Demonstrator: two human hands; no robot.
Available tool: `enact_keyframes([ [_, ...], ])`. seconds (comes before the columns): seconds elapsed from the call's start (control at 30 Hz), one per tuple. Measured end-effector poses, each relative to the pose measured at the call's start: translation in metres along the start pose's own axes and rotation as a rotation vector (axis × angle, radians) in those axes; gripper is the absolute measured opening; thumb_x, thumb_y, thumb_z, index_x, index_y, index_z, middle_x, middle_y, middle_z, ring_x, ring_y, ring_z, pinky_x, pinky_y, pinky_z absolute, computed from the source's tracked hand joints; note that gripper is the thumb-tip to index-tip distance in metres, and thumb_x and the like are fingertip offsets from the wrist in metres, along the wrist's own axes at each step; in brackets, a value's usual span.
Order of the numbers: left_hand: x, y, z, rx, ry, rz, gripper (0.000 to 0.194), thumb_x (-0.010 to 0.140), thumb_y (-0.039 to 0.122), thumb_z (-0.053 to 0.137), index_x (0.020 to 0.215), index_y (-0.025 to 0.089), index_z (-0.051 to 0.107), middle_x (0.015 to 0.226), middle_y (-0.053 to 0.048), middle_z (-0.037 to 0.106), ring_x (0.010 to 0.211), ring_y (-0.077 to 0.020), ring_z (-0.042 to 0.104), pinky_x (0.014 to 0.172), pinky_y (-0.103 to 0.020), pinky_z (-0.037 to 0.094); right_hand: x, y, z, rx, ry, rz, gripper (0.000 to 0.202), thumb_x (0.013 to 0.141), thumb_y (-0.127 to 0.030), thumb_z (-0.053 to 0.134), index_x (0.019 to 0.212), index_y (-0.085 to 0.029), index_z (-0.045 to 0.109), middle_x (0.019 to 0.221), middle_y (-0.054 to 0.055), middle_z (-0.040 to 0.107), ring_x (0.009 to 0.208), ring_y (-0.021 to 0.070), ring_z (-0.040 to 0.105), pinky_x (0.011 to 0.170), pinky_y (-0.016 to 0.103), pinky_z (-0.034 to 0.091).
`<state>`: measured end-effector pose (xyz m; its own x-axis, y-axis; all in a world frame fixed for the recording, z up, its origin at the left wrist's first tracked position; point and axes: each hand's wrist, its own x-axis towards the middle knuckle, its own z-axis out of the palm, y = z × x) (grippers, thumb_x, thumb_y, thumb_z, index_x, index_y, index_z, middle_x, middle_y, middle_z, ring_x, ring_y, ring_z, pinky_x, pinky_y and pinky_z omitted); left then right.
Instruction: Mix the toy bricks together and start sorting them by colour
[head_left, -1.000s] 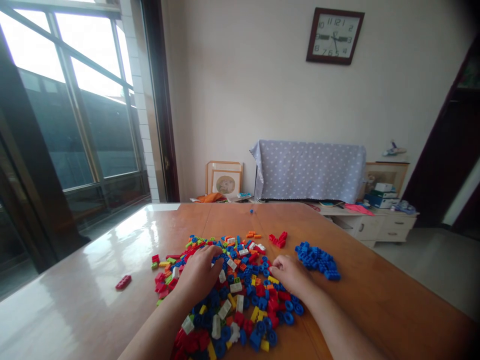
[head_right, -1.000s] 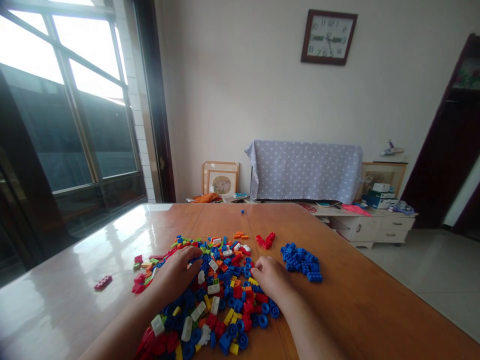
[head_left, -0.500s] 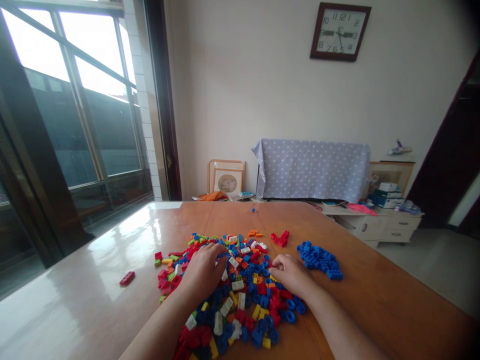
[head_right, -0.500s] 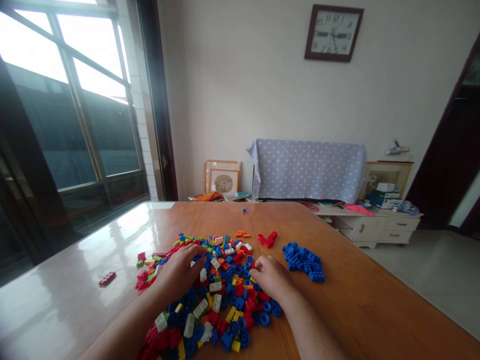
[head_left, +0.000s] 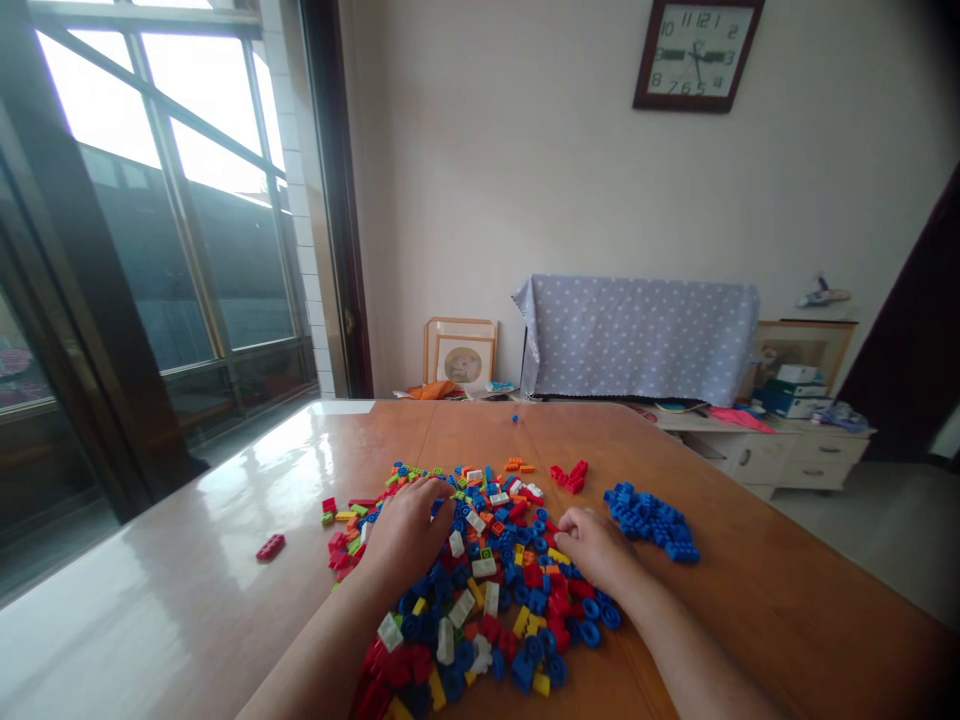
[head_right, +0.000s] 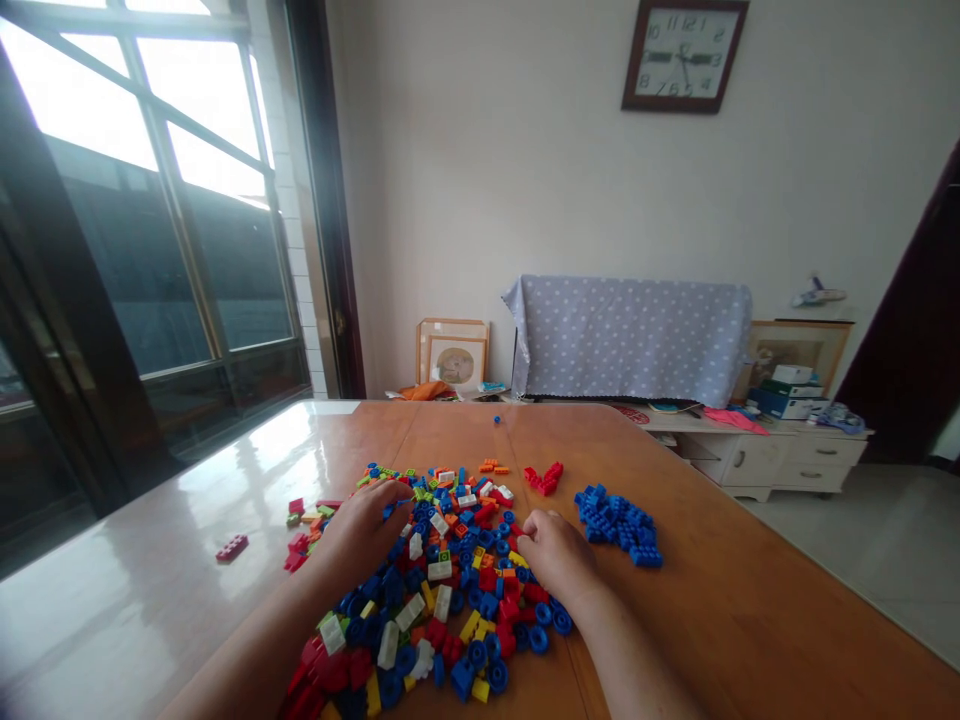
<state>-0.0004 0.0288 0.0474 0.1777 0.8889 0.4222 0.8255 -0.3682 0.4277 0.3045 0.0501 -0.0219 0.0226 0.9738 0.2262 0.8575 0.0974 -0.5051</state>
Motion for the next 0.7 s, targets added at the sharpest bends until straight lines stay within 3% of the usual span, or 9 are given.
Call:
enact_keyframes([
  [0.2, 0.004, -0.021, -0.005, -0.046, 0.079, -0.191, 0.027, 0.095, 0.035, 0.047, 0.106, 0.022, 0.068, 0.105, -0.005, 0.074, 0.094, -0.0203, 0.067, 0.078, -0.028, 0.047, 0.004, -0.002, -0.004, 0.023, -0.025, 0.009, 0.014, 0.081, -0.028, 0.057, 0.074, -0.021, 0.068, 0.078, 0.003, 0.067, 0.073, 0.0173, 0.059, 0.065, 0.026, 0.038],
  [0.33, 0.007, -0.031, -0.007, -0.030, 0.108, -0.261, 0.028, 0.095, 0.033, 0.046, 0.108, 0.022, 0.068, 0.102, -0.005, 0.075, 0.094, -0.0205, 0.068, 0.079, -0.029, 0.047, 0.003, -0.009, 0.000, 0.218, -0.020, -0.145, 0.020, 0.084, -0.033, 0.055, 0.085, -0.021, 0.071, 0.084, 0.003, 0.069, 0.077, 0.0184, 0.062, 0.070, 0.027, 0.045],
  [0.5, 0.006, -0.029, -0.001, 0.063, 0.027, -0.224, 0.033, 0.097, 0.036, 0.046, 0.118, 0.021, 0.067, 0.117, -0.009, 0.072, 0.111, -0.0244, 0.064, 0.093, -0.033, 0.046, 0.000, -0.013, 0.006, 0.279, -0.012, -0.247, 0.028, 0.088, -0.041, 0.051, 0.091, -0.022, 0.071, 0.083, 0.003, 0.069, 0.079, 0.0197, 0.063, 0.073, 0.029, 0.047],
  [0.6, 0.000, -0.022, 0.005, 0.115, -0.026, -0.179, 0.034, 0.090, 0.045, 0.059, 0.115, 0.025, 0.070, 0.123, -0.009, 0.070, 0.122, -0.0297, 0.058, 0.104, -0.040, 0.041, 0.001, -0.009, 0.006, 0.258, 0.002, -0.242, 0.029, 0.090, -0.042, 0.049, 0.090, -0.022, 0.071, 0.086, 0.003, 0.071, 0.082, 0.0206, 0.065, 0.076, 0.030, 0.047],
  [0.7, -0.007, -0.015, 0.009, 0.177, -0.117, -0.109, 0.044, 0.092, 0.056, 0.053, 0.123, 0.029, 0.067, 0.133, -0.007, 0.065, 0.133, -0.0339, 0.048, 0.112, -0.048, 0.034, 0.002, -0.006, 0.007, 0.251, -0.022, -0.239, 0.031, 0.091, -0.045, 0.047, 0.089, -0.024, 0.070, 0.089, 0.003, 0.073, 0.085, 0.0218, 0.066, 0.076, 0.030, 0.047],
])
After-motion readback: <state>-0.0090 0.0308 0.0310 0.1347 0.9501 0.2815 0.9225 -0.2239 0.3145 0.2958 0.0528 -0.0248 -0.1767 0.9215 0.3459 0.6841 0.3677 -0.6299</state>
